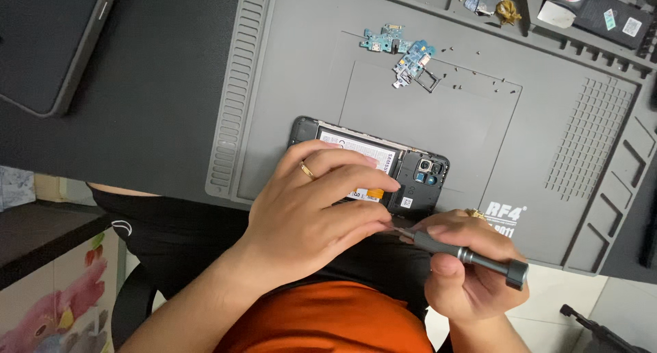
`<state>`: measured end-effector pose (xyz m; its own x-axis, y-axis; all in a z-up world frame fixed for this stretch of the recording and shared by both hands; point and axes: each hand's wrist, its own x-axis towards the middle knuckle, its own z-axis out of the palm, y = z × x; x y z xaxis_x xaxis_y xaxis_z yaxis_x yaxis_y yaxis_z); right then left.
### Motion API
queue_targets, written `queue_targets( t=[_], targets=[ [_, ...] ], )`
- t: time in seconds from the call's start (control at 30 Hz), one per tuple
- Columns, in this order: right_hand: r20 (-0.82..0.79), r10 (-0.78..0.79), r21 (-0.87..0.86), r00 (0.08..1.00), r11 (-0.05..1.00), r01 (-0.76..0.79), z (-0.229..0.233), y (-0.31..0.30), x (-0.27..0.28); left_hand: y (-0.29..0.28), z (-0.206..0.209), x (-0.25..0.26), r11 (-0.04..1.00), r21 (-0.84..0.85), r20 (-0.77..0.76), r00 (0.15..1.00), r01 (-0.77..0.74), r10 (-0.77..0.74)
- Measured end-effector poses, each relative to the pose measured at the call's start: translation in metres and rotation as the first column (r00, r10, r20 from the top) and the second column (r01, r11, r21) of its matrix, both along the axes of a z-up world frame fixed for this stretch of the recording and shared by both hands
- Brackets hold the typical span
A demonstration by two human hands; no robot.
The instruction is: The person uses a screwdriver to remove screws from the back of a disassembled smartphone. They repeatedly adjust the phone's position on the mat while working on the internal components.
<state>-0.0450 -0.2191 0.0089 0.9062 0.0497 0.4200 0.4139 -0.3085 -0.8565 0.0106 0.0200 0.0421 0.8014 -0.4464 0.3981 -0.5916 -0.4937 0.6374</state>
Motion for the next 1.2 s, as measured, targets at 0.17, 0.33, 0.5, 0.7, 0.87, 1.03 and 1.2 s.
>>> queue_targets(
  t=[0.17, 0.33, 0.5, 0.7, 0.87, 1.03, 1.2],
  targets=[
    [0.025, 0.029, 0.009, 0.999, 1.000, -0.029, 0.002, 0.002, 0.005, 0.000, 0.001, 0.000, 1.000, 0.002, 0.002, 1.000, 0.004, -0.004],
    [0.006, 0.027, -0.012, 1.000, 1.000, -0.027, 0.003, 0.001, 0.003, 0.000, -0.001, 0.000, 1.000, 0.010, -0.003, 1.000, 0.013, -0.013],
    [0.003, 0.025, -0.027, 1.000, 0.999, -0.025, 0.001, -0.002, 0.001, 0.000, 0.000, 0.000, 1.000, 0.020, 0.026, 1.000, 0.005, -0.006],
    [-0.084, -0.038, 0.014, 0.996, 0.999, 0.039, 0.026, 0.005, 0.005, 0.000, 0.001, 0.001, 0.998, 0.067, 0.058, 0.998, -0.012, 0.008],
    [0.006, -0.192, -0.069, 0.981, 0.979, 0.192, 0.013, -0.012, -0.006, -0.007, -0.005, 0.000, 0.976, 0.199, 0.166, 0.985, -0.083, 0.050],
    [0.034, -0.147, -0.085, 0.989, 0.985, 0.150, -0.008, -0.026, -0.014, -0.010, -0.009, -0.001, 0.937, 0.313, 0.281, 0.957, -0.155, 0.065],
    [0.038, -0.067, -0.204, 0.997, 0.976, 0.074, -0.005, -0.027, -0.014, -0.009, -0.009, -0.002, 0.951, 0.279, 0.262, 0.963, -0.133, 0.057]
  ],
)
